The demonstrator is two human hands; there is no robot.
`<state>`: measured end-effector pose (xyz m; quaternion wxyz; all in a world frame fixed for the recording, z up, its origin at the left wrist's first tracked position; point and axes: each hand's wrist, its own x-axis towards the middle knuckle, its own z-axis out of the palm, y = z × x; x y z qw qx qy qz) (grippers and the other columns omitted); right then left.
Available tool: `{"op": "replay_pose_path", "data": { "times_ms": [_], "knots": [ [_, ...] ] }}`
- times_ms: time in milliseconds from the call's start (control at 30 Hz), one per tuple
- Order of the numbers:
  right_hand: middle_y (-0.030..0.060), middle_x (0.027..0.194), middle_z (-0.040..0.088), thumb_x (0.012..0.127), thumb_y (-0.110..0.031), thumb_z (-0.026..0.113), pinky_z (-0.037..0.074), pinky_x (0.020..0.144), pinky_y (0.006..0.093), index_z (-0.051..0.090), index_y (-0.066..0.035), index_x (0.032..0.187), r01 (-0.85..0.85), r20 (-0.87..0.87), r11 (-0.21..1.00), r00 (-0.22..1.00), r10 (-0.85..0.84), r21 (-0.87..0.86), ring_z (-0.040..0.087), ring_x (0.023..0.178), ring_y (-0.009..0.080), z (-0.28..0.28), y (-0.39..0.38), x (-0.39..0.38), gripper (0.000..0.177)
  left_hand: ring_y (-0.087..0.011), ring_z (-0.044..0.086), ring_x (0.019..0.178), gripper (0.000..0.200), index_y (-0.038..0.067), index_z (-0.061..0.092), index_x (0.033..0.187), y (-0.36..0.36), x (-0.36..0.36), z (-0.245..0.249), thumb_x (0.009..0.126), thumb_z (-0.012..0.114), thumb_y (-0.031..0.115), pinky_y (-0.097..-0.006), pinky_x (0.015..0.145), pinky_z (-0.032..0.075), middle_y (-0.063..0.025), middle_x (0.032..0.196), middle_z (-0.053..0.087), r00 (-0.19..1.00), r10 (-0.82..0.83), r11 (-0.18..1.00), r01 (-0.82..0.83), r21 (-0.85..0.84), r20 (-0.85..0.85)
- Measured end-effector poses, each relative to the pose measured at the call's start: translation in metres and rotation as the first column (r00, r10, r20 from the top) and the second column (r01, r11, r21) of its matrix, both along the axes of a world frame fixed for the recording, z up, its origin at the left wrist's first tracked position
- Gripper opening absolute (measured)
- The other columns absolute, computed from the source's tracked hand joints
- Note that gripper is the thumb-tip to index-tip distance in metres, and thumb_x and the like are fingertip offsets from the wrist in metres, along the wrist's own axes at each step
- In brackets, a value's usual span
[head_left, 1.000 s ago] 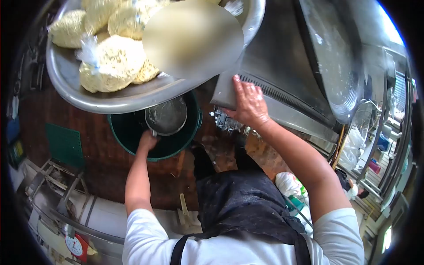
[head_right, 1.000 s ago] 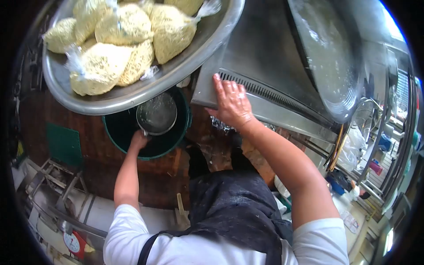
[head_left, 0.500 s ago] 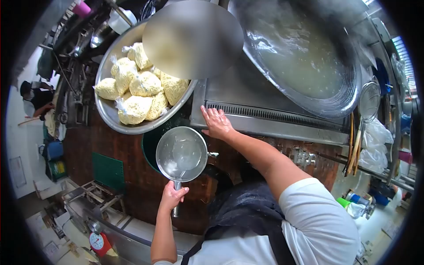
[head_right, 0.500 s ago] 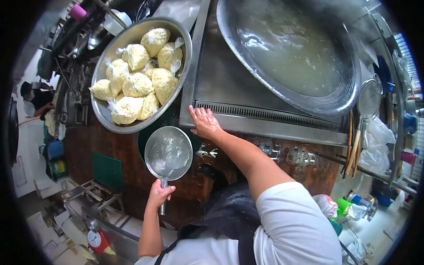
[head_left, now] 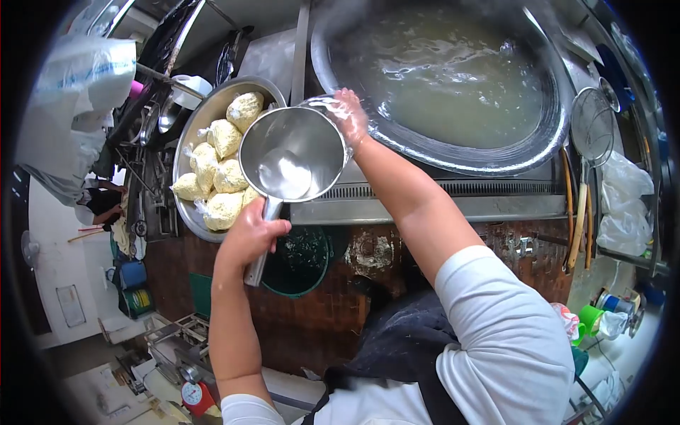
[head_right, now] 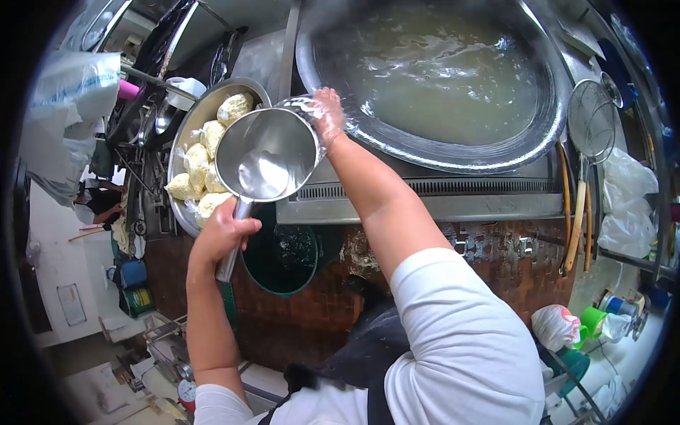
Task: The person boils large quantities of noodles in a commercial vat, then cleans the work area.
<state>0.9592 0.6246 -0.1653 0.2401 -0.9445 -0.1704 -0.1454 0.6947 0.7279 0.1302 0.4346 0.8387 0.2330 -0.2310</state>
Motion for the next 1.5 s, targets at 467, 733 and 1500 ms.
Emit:
{"op": "replay_pose_path", "data": {
  "times_ms": [467,733,1500],
  "knots": [
    [0.0312,0.156,0.029,0.099,-0.031,0.049,0.02,0.121,0.0508,0.034,0.013,0.146,-0.026,-0.267,0.993,0.964,-0.006,-0.117,0.027,0.147,0.0426,0.013,-0.142,-0.14,0.066,-0.0153,0.058,0.053,0.032,-0.006,0.059,0.102,-0.046,0.084,0.008,0.079,0.073,0.009,-0.033,0.053,0.047,-0.0106,0.072,0.063,0.978,-0.209,0.965,0.21,0.157,-0.027],
    [0.0253,0.132,0.056,0.094,-0.03,0.052,0.041,0.102,0.0484,0.055,0.005,0.129,-0.071,-0.253,0.997,0.965,0.063,-0.025,0.053,0.124,0.038,0.026,-0.114,-0.093,0.049,-0.0197,0.062,0.057,0.039,-0.009,0.059,0.106,-0.077,0.095,0.008,0.078,0.074,0.014,-0.0363,0.055,0.049,-0.0139,0.073,0.064,0.948,-0.315,0.907,0.318,0.275,-0.057],
    [0.0116,0.124,0.067,0.092,-0.032,0.059,0.053,0.093,0.0388,0.068,-0.012,0.119,-0.065,-0.232,0.897,0.955,0.183,0.438,0.065,0.113,0.0299,-0.051,-0.113,-0.022,0.035,-0.0385,0.07,0.097,0.036,-0.007,0.061,0.107,-0.161,0.111,0.002,0.085,0.068,0.021,-0.0464,0.087,0.054,-0.0282,0.1,0.07,0.732,-0.672,0.411,0.492,0.768,-0.109]
  ]
}}
